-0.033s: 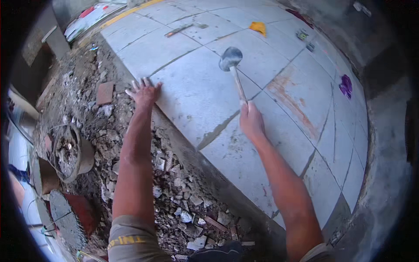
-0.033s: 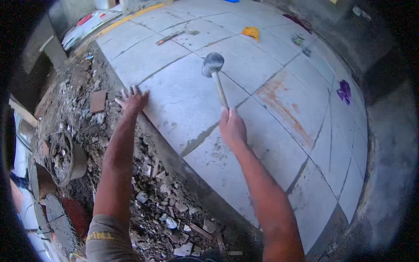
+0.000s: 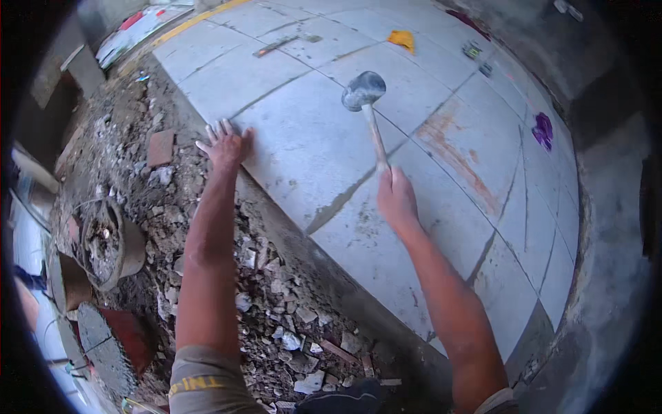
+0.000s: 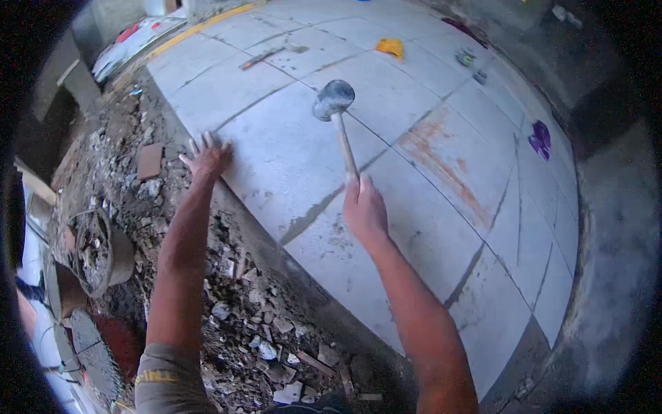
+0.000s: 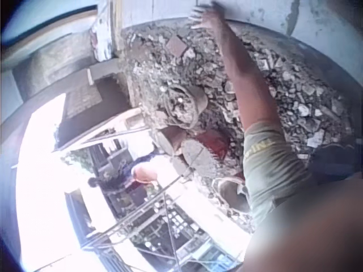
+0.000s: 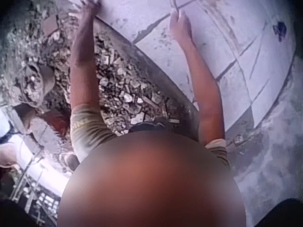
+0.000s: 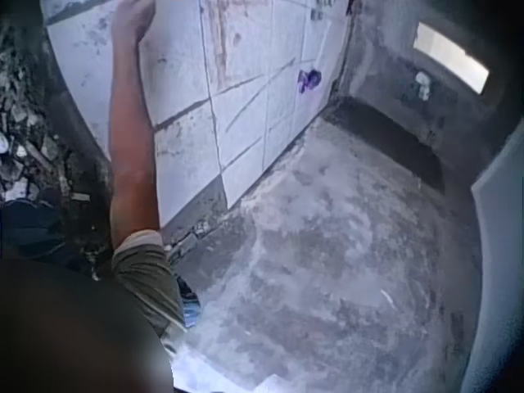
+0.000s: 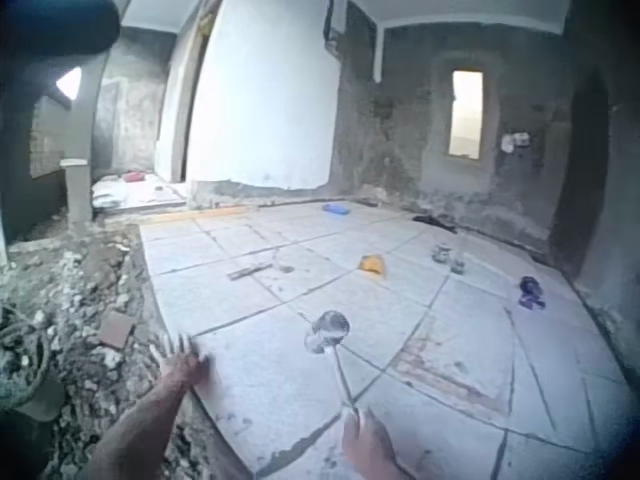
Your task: Install floor tiles using a rubber mallet and mortar.
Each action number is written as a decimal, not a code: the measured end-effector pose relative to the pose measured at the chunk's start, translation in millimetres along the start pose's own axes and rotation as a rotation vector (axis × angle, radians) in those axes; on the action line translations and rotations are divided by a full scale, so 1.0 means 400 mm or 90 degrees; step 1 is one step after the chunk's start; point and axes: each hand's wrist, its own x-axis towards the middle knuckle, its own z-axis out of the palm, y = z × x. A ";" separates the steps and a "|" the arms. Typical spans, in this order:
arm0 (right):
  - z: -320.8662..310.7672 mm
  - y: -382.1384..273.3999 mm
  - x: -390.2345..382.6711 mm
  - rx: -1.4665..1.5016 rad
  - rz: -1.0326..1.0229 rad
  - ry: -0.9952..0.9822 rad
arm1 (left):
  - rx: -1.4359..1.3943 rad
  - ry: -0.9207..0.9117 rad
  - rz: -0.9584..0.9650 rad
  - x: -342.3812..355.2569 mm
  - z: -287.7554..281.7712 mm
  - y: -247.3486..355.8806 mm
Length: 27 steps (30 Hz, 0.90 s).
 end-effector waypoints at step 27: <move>-0.357 0.206 -0.560 0.061 0.237 0.088 | -0.209 0.010 0.135 -0.431 0.009 0.200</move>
